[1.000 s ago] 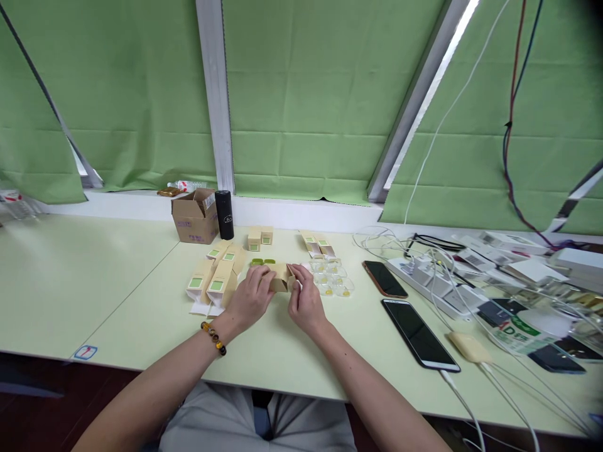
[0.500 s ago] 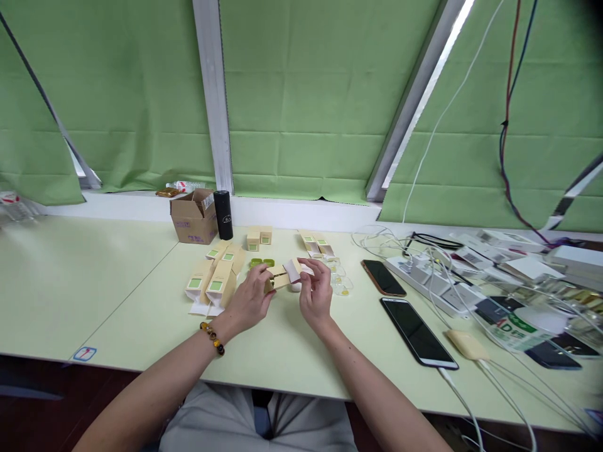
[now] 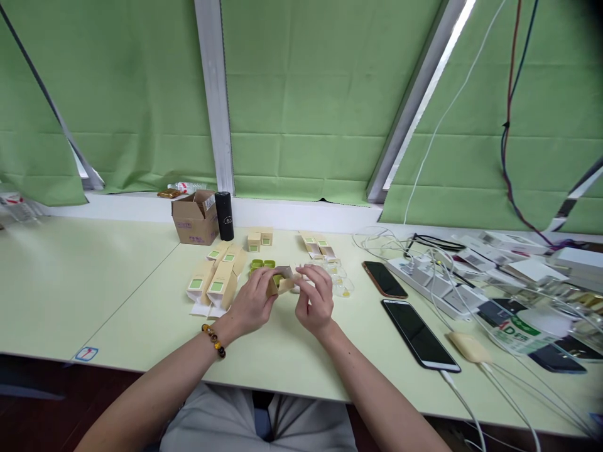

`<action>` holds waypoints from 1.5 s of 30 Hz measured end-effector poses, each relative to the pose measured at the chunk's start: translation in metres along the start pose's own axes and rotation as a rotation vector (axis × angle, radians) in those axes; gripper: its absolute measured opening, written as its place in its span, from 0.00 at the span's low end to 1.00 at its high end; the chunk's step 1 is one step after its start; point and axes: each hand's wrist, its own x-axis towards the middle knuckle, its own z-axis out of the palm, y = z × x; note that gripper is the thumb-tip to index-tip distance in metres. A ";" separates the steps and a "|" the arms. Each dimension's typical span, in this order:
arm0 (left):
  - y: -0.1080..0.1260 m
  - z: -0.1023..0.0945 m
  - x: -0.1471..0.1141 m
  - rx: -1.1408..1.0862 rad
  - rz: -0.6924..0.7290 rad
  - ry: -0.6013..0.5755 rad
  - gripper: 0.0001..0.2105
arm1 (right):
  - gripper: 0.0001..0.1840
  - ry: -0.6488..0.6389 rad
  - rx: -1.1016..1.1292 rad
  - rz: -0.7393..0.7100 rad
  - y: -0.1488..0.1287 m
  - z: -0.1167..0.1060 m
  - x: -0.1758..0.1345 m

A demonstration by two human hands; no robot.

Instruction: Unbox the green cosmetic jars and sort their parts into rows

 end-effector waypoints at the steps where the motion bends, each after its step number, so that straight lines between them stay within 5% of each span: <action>1: 0.000 0.000 0.000 -0.001 0.000 0.000 0.30 | 0.22 -0.031 0.015 -0.017 0.000 0.001 -0.002; 15: -0.003 0.001 -0.001 0.036 0.003 0.065 0.33 | 0.20 -0.277 0.067 -0.148 -0.009 0.000 0.004; 25: -0.012 0.003 -0.003 -0.100 -0.082 0.088 0.36 | 0.26 -0.096 -0.117 0.080 0.004 0.002 0.005; 31: -0.016 0.002 -0.002 -0.124 -0.126 0.055 0.36 | 0.26 -0.252 -0.119 0.153 -0.002 0.003 0.005; 35: -0.014 0.002 -0.002 -0.097 -0.095 0.079 0.37 | 0.23 -0.267 -0.083 0.153 -0.007 0.003 0.004; 41: -0.014 0.004 -0.002 -0.074 -0.103 0.088 0.37 | 0.15 -0.113 0.007 0.151 -0.009 0.003 0.005; 45: -0.014 0.004 -0.003 -0.001 -0.067 0.083 0.37 | 0.08 -0.160 -0.020 0.225 -0.010 0.004 0.006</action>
